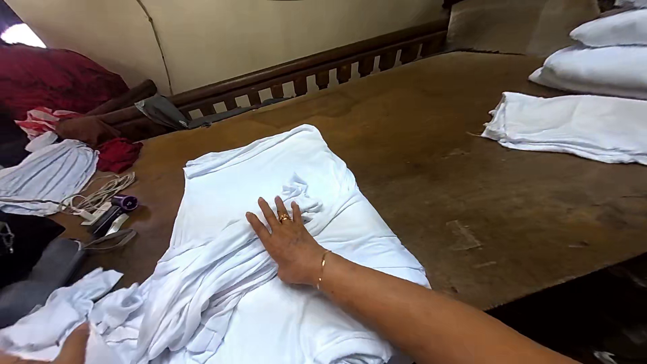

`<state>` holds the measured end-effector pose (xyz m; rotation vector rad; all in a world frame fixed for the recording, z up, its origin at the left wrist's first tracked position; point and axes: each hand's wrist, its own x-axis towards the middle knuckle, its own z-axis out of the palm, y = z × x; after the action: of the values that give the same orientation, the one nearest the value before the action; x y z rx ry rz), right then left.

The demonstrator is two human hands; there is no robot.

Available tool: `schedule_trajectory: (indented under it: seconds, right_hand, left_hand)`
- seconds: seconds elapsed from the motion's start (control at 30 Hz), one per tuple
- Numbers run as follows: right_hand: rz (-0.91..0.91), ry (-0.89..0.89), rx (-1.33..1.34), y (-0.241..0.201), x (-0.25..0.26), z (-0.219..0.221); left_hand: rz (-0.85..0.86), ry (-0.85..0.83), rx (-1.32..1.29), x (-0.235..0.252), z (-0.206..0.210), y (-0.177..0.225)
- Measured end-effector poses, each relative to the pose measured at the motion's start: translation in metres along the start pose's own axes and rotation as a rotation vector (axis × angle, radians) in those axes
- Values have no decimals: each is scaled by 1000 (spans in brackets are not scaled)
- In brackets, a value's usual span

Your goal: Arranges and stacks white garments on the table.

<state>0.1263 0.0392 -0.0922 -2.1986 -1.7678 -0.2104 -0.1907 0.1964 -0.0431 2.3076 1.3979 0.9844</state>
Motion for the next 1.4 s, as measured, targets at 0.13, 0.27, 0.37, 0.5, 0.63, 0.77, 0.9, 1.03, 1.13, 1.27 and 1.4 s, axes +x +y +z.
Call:
schedule_trajectory:
  seconds: [0.13,0.27,0.37,0.5,0.63,0.77,0.9,1.03,1.13,1.27,1.4]
  right_hand:
    - [-239,377,-23,-2,-32,26]
    - [-277,394,-37,1,-38,34]
    - [-281,405,-40,6,-39,38]
    - [-249,423,-32,8,-42,39]
    - [-243,423,-6,5,-39,38]
    - [-204,92,46,-4,-18,27]
    - [-231,-116,35,-7,12,15]
    - [-170,-141,154,11,21,-20]
    - [-123,121,187,58,4,-53]
    - [168,376,323,171,-64,-123]
    - [833,427,152,302,-202,-157]
  left_hand:
    - [473,-252,5,8,32,54]
    - [503,-427,95,32,114,117]
    - [447,-560,164,52,169,130]
    - [321,-335,-95,70,150,125]
    - [-89,46,-297,87,70,70]
    - [-373,260,-291,86,9,-3]
    - [-330,197,-37,49,-22,8]
    - [177,-116,-33,27,-7,-22]
    - [238,-357,11,11,27,-37]
    - [230,-335,145,-1,36,-72]
    - [237,-359,251,1,17,-86]
